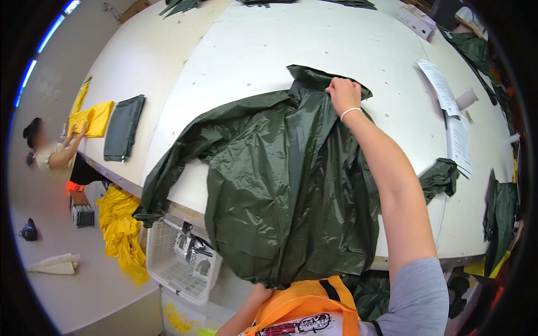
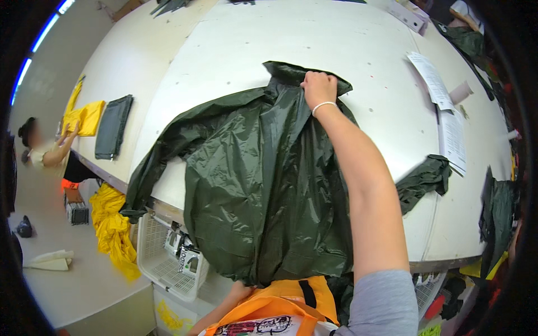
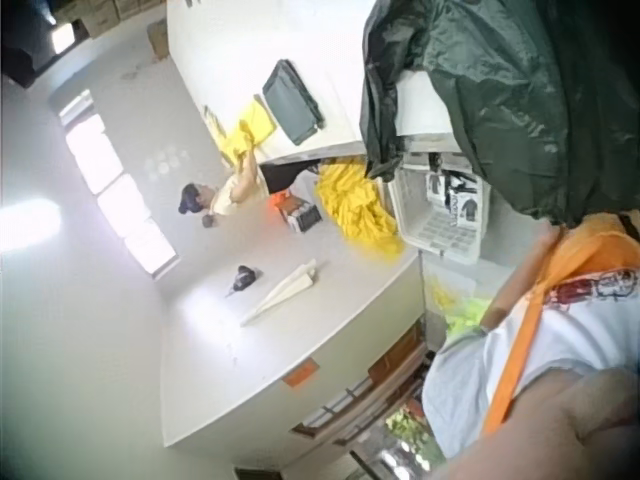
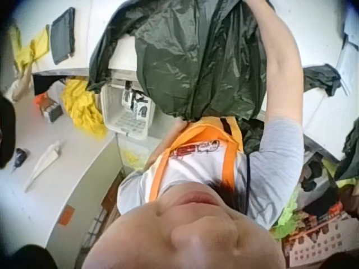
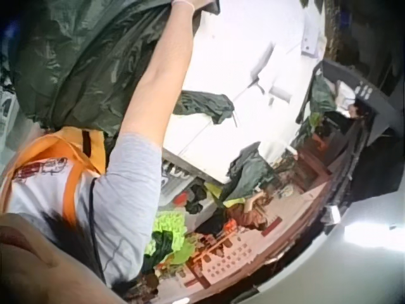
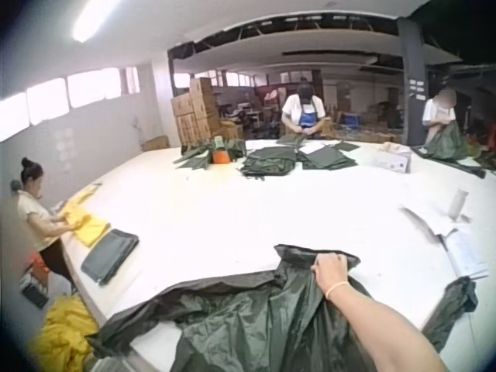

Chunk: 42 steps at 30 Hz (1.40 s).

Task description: The person folds a dark green jacket on a white table, aligning edges and smoothing the fabric. They then place the folded jacket into a white basket and retrieve another jacket to repeat the folding process.

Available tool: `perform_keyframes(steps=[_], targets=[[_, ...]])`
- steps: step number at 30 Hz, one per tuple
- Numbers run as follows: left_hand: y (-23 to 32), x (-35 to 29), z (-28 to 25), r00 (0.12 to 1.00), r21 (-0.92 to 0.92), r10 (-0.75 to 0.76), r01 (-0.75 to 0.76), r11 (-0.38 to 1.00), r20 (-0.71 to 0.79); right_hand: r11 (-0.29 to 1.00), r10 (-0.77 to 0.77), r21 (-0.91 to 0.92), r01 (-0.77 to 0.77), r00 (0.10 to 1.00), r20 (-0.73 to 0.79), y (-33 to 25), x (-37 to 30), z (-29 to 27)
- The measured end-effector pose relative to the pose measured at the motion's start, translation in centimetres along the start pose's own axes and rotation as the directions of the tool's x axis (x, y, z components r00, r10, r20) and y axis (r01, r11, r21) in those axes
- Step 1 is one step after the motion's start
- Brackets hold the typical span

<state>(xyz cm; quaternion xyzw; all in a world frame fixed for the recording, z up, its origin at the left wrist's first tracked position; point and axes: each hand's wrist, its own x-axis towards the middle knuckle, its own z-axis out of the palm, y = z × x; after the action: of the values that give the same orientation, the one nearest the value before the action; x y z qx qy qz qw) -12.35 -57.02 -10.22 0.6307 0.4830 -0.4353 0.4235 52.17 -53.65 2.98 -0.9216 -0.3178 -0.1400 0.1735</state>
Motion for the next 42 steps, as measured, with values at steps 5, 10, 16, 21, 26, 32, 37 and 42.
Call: perform_keyframes(steps=[5, 10, 16, 21, 26, 32, 37, 42], targets=[[-1.5, 5.5, 1.0, 0.982, 0.213, 0.188, -0.184, 0.96, -0.001, 0.963, -0.155, -0.179, 0.2, 0.96, 0.235, -2.7, 4.5, -4.3], [2.4, 3.1, -7.5, 0.944, 0.299, 0.14, -0.233, 0.926, 0.3, 0.989, -0.113, 0.056, 0.134, 0.951, -0.287, -0.3, 0.0, -4.2], [17.6, -6.1, -29.7, 0.691, -0.036, 0.723, -0.722, 0.691, 0.004, 0.796, 0.469, 0.124, -0.593, 0.733, 0.492, 14.1, -16.1, -10.6], [31.7, -0.9, -42.5, -0.189, 0.753, 0.762, -0.421, 0.507, -0.619, 0.731, 0.324, 0.223, -0.644, 0.616, 0.718, 10.8, -18.9, -10.6], [37.6, 4.2, -45.5, 0.48, 0.647, 0.606, -0.099, 0.756, -0.634, 0.828, 0.44, 0.167, -0.536, 0.804, 0.399, 14.7, -17.3, -8.9], [42.5, 4.8, -49.2, 0.271, 0.603, 0.637, -0.206, 0.771, -0.722, 0.884, 0.436, -0.292, -0.366, 0.871, 0.227, 18.0, -12.2, -10.6], [46.0, 7.4, -46.2, -0.154, 0.819, 0.837, -0.358, 0.448, -0.525, 0.909, 0.414, -0.163, -0.383, 0.875, 0.25, 14.8, -6.0, -3.0], [54.9, 4.3, -35.7, -0.062, 0.88, 0.986, -0.463, 0.11, -0.155, 0.775, 0.513, 0.247, -0.582, 0.807, 0.292, 8.6, 2.7, 2.8]])
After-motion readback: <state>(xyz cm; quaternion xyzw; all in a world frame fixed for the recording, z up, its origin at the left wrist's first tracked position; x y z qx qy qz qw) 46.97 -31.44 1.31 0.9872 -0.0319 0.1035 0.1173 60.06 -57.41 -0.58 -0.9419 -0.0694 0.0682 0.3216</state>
